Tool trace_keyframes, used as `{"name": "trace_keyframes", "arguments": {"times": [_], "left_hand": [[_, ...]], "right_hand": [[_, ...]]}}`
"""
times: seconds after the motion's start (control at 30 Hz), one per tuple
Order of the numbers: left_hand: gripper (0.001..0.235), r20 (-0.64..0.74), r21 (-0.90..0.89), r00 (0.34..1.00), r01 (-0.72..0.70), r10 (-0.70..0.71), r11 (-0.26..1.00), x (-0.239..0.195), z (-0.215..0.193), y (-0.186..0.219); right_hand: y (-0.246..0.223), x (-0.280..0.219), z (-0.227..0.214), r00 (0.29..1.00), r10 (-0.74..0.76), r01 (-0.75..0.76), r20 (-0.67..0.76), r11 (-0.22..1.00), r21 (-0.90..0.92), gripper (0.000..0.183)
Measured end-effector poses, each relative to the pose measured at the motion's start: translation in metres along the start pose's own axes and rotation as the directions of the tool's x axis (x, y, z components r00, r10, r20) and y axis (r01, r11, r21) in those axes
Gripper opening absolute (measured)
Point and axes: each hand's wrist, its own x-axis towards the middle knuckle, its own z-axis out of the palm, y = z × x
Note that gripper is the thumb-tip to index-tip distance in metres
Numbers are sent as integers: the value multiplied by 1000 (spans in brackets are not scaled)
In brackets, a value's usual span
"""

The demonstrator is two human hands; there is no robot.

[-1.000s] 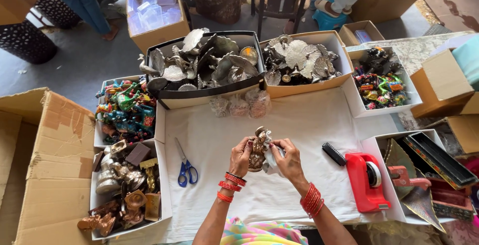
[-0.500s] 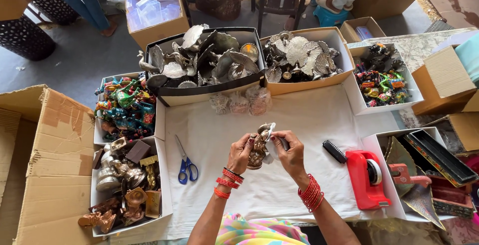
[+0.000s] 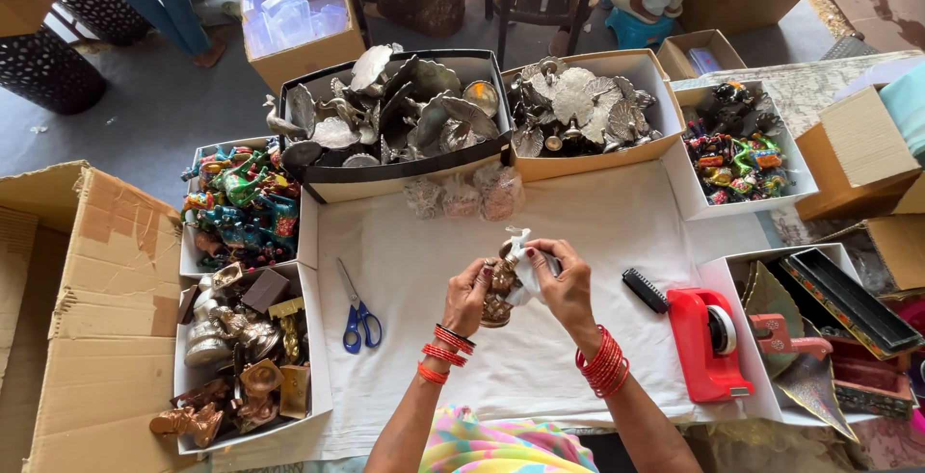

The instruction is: The person holds a small silver figurine in their left hand and wipes it with a white cloth held in their right hand. They rotate the figurine to clean different sides while standing at a table filled with boxes of various decorative items.

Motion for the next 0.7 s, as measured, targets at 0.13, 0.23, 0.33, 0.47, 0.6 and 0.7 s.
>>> {"name": "trace_keyframes", "arguments": {"times": [0.13, 0.23, 0.33, 0.47, 0.6, 0.7], "left_hand": [[31, -26, 4, 1000, 4, -4, 1000, 2, -4, 12], [30, -75, 41, 997, -23, 26, 999, 0, -4, 1], [30, -96, -27, 995, 11, -14, 1000, -1, -3, 2], [30, -89, 103, 996, 11, -2, 995, -3, -2, 10], [30, -65, 76, 997, -38, 42, 996, -2, -3, 3], [31, -72, 111, 997, -20, 28, 994, 3, -5, 21]], "right_hand": [[2, -13, 1, 998, -40, 47, 54, 990, -134, 16], [5, -22, 5, 995, -77, 89, 67, 978, -188, 15], [19, -21, 5, 996, -10, 23, 87, 988, -151, 16], [15, -14, 7, 998, 44, -42, 53, 999, -28, 17], [-2, -7, 6, 999, 47, -47, -12, 997, 63, 18], [11, -13, 10, 1000, -3, 3, 10, 999, -38, 18]]}}
